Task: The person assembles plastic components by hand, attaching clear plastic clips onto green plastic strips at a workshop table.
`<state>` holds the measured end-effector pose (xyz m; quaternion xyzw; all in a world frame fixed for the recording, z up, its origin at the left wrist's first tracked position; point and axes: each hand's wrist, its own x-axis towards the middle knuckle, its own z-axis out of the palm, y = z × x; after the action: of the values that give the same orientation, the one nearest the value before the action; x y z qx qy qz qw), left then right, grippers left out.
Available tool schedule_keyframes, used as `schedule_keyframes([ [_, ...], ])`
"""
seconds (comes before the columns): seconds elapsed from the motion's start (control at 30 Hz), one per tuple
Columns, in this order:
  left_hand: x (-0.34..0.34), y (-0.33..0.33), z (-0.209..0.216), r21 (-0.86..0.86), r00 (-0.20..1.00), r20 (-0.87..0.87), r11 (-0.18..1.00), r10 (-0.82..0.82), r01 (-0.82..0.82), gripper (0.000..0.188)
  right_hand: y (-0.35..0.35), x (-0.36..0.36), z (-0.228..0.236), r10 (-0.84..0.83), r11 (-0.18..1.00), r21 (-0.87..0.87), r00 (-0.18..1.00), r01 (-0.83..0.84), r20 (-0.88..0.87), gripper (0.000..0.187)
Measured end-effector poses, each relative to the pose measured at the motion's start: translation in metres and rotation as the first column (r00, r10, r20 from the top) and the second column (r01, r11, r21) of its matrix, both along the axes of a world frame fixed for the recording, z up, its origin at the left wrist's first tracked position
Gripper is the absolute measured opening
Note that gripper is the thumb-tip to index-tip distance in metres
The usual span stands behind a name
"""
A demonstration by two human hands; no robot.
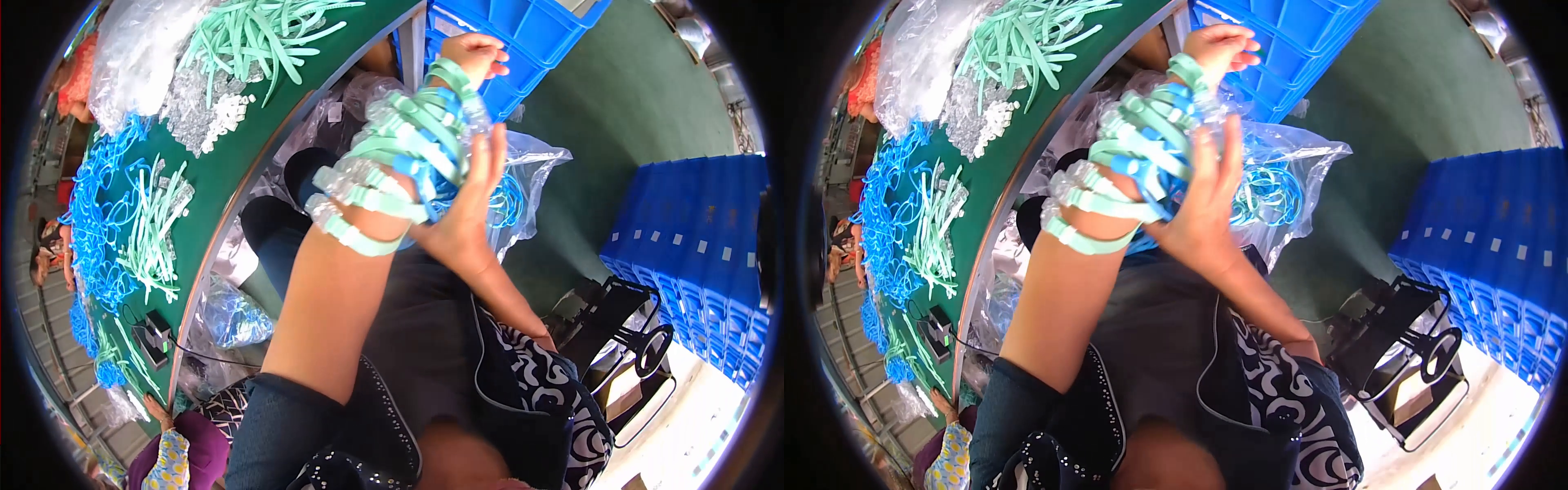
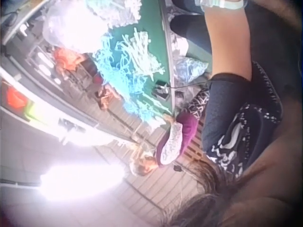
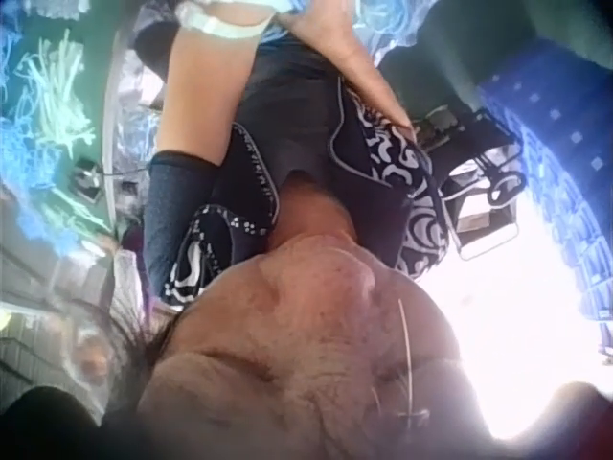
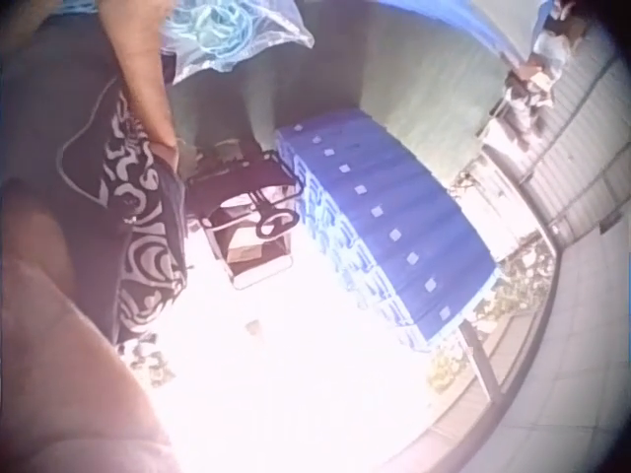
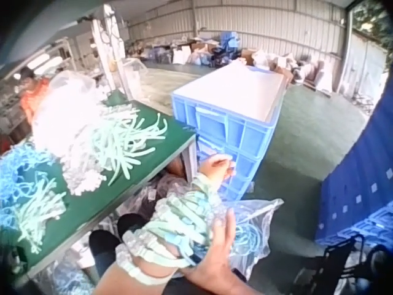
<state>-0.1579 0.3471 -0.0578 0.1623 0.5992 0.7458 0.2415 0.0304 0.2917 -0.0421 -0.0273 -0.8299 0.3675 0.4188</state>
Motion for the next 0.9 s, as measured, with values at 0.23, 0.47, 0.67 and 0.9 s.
schedule_keyframes([
  [0.23, 0.016, 0.01, -0.032, -0.053, 0.953, 0.209, 0.975, 0.221, -0.215, 0.016, 0.062, -0.014, -0.044, 0.134, 0.949, -0.313, 0.958, -0.05, 0.253, 0.115],
  [0.47, 0.033, 0.007, -0.084, -0.135, 0.894, 0.291, 0.94, 0.341, -0.315, 0.019, 0.071, -0.009, -0.065, 0.183, 0.834, -0.551, 0.952, -0.018, 0.245, 0.075],
  [0.67, 0.017, -0.035, -0.195, 0.526, 0.811, 0.019, 0.696, -0.584, 0.489, 0.029, 0.106, 0.004, -0.061, 0.0, 0.944, -0.304, 0.924, 0.126, 0.383, 0.062],
  [0.9, 0.163, -0.059, -0.102, -0.51, 0.289, -0.834, 0.857, -0.47, -0.078, 0.032, 0.172, 0.055, -0.111, 0.198, 0.871, -0.477, 0.808, 0.114, 0.555, 0.061],
])
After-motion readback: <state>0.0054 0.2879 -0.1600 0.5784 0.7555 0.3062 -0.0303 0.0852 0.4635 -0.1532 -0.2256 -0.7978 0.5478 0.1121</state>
